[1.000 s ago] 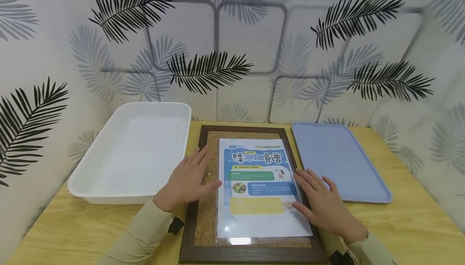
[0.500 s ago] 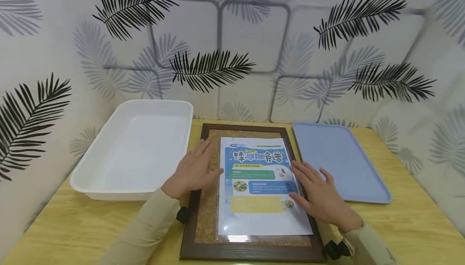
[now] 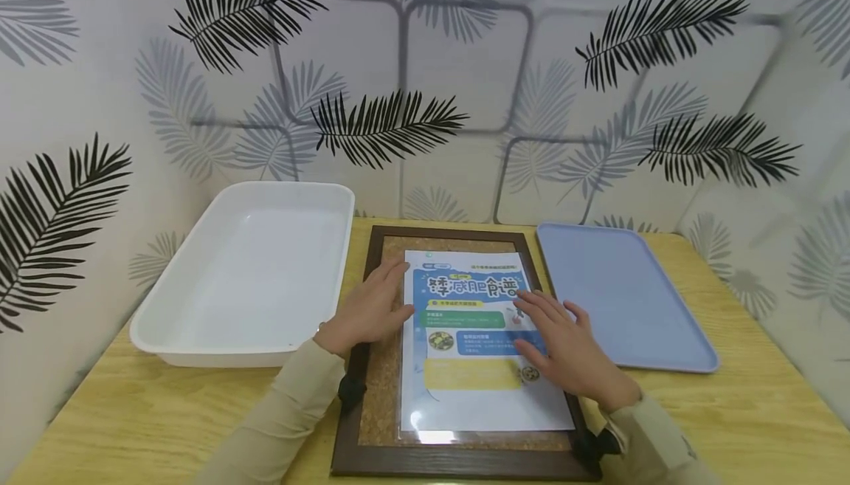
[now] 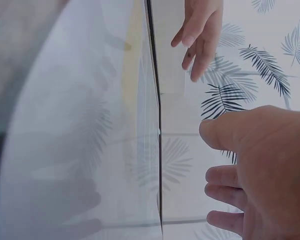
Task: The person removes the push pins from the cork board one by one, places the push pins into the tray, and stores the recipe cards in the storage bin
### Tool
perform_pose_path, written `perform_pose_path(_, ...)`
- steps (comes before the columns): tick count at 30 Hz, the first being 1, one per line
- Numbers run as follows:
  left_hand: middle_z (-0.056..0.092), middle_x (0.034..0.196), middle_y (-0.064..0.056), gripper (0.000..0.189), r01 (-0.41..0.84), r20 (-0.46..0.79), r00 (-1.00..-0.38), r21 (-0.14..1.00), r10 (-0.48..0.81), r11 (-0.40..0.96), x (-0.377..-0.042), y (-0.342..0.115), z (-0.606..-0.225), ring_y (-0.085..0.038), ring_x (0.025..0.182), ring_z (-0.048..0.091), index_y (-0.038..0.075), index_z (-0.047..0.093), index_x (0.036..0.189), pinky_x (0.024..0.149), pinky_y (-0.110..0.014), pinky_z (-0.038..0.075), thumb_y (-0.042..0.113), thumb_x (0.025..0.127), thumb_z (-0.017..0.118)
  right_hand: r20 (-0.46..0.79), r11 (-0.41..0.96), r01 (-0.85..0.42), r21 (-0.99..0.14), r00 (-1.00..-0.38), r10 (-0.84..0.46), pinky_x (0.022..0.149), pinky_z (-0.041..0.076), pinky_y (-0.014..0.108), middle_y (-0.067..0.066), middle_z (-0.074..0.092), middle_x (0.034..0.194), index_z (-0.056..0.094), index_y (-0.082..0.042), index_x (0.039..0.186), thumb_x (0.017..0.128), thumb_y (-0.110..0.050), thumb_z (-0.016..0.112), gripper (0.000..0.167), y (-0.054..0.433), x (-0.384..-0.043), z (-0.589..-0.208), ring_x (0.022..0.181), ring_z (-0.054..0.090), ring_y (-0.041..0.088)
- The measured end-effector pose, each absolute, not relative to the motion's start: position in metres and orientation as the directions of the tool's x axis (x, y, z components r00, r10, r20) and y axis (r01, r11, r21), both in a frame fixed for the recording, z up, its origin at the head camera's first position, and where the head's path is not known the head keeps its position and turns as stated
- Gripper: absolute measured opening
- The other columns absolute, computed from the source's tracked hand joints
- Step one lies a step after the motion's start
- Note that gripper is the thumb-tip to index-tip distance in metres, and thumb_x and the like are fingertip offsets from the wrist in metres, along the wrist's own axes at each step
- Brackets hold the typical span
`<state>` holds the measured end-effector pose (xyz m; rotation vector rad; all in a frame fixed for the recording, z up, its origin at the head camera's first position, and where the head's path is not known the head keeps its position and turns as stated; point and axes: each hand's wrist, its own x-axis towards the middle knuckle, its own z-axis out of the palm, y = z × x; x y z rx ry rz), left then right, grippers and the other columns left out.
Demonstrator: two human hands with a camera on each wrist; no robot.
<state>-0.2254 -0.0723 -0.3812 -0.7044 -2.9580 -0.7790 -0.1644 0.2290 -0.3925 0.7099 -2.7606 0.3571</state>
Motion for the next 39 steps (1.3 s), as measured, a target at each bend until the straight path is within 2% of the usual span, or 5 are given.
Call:
perform_pose_path(10,0.018,0.159,-0.020,0.070,0.396,0.035,-0.886,0.578,0.462,0.714,-0.240,-0.067,-0.388,-0.035,0.147,0.017,-0.004,0.030,0.148,0.116,-0.050,0.022,0.026,0.092,0.060,0.258,0.846,-0.485,-0.221,-0.866,-0.429,0.103,0.024,0.060,0.013,0.048,0.144,0.049,-0.003,0.137,0.090,-0.024,0.067,0.054,0.216,-0.175,-0.391,0.135,0.039,0.034)
perform_pose_path(17,0.014,0.161,-0.017,0.070,0.368,-0.003,-0.891,0.583,0.455,0.724,-0.245,-0.057,-0.388,-0.033,0.149,0.013,-0.001,0.031,0.148,0.116,-0.052,0.022,0.029,0.092,0.061,0.214,0.814,-0.493,-0.307,-0.869,-0.445,0.102,0.024,0.061,0.014,0.046,0.146,0.046,-0.003,0.139,0.093,-0.023,0.063,0.053,0.210,-0.181,-0.390,0.136,0.039,0.036)
perform_pose_path(23,0.016,0.161,-0.015,0.071,0.311,-0.053,-0.899,0.619,0.434,0.721,-0.251,-0.058,-0.394,-0.032,0.149,0.014,0.002,0.029,0.150,0.117,-0.051,0.019,0.031,0.092,0.060,0.206,0.804,-0.508,-0.309,-0.861,-0.465,0.104,0.025,0.061,0.017,0.047,0.145,0.047,-0.001,0.138,0.093,-0.023,0.063,0.053,0.200,-0.190,-0.391,0.136,0.039,0.037)
perform_pose_path(31,0.014,0.161,-0.016,0.080,0.299,-0.069,-0.899,0.625,0.432,0.722,-0.257,-0.055,-0.399,-0.034,0.148,0.014,0.001,0.028,0.150,0.112,-0.064,0.016,0.033,0.087,0.066,0.112,0.802,-0.495,-0.333,-0.866,-0.488,0.104,0.028,0.066,0.017,0.048,0.143,0.047,-0.003,0.138,0.096,-0.027,0.059,0.050,0.188,-0.204,-0.396,0.135,0.040,0.037)
perform_pose_path(39,0.014,0.161,-0.016,0.085,0.305,-0.063,-0.899,0.618,0.433,0.724,-0.264,-0.053,-0.401,-0.034,0.148,0.014,0.001,0.029,0.150,0.112,-0.064,0.016,0.036,0.084,0.070,0.114,0.778,-0.500,-0.382,-0.860,-0.497,0.103,0.031,0.065,0.016,0.054,0.136,0.050,-0.002,0.134,0.097,-0.026,0.056,0.044,0.175,-0.228,-0.396,0.129,0.046,0.037)
